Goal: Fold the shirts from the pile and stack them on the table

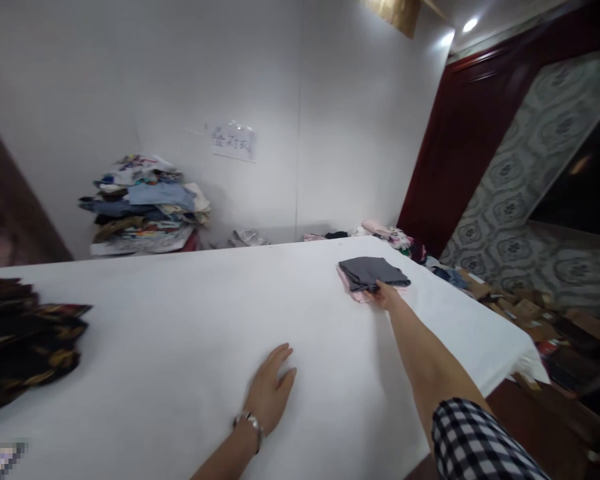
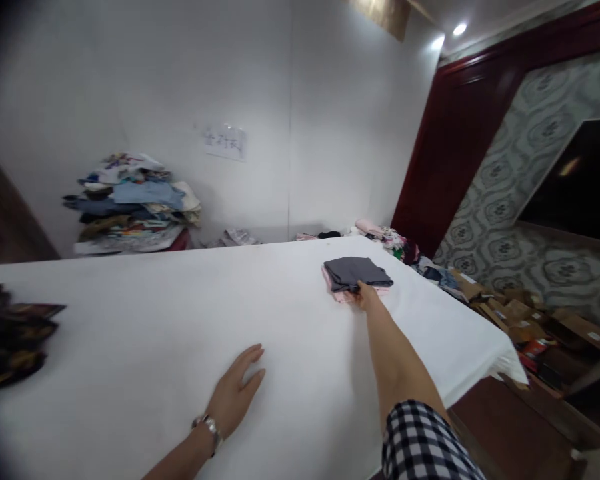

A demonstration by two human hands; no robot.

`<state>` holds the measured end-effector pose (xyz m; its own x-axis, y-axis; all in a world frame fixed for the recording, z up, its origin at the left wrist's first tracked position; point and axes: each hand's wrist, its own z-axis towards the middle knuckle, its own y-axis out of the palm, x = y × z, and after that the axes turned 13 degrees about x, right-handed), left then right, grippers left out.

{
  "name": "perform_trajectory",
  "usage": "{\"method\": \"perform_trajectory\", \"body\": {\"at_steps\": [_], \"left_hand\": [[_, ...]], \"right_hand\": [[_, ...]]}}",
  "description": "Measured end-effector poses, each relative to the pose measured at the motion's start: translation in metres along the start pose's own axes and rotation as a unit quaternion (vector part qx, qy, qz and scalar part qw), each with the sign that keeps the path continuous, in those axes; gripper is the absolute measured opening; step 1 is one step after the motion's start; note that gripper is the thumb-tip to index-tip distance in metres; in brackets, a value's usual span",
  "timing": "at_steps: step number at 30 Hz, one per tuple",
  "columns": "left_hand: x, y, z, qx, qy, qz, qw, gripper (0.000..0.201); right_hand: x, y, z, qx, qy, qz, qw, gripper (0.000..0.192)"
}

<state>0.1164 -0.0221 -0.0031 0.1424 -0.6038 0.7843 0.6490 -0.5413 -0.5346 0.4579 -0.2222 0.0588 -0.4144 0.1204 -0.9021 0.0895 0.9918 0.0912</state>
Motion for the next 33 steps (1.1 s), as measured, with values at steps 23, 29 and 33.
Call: {"method": "perform_trajectory", "body": {"at_steps": [23,29,33], "left_hand": [[-0.01,-0.117,-0.007,0.126,-0.146,-0.072,0.979,0.019],[-0.074,-0.296,-0.014,0.309,-0.246,0.048,0.918,0.02],[-0.105,-0.372,-0.018,0.408,-0.255,0.135,0.866,0.026]], "right_hand": [[0.143,0.101,-0.238,-0.373,-0.157,-0.214,0.889,0.041],[0.174,0.108,-0.228,-0.346,-0.182,-0.253,0.885,0.049],[0.191,0.107,-0.216,-0.347,-0.189,-0.271,0.878,0.051]]}}
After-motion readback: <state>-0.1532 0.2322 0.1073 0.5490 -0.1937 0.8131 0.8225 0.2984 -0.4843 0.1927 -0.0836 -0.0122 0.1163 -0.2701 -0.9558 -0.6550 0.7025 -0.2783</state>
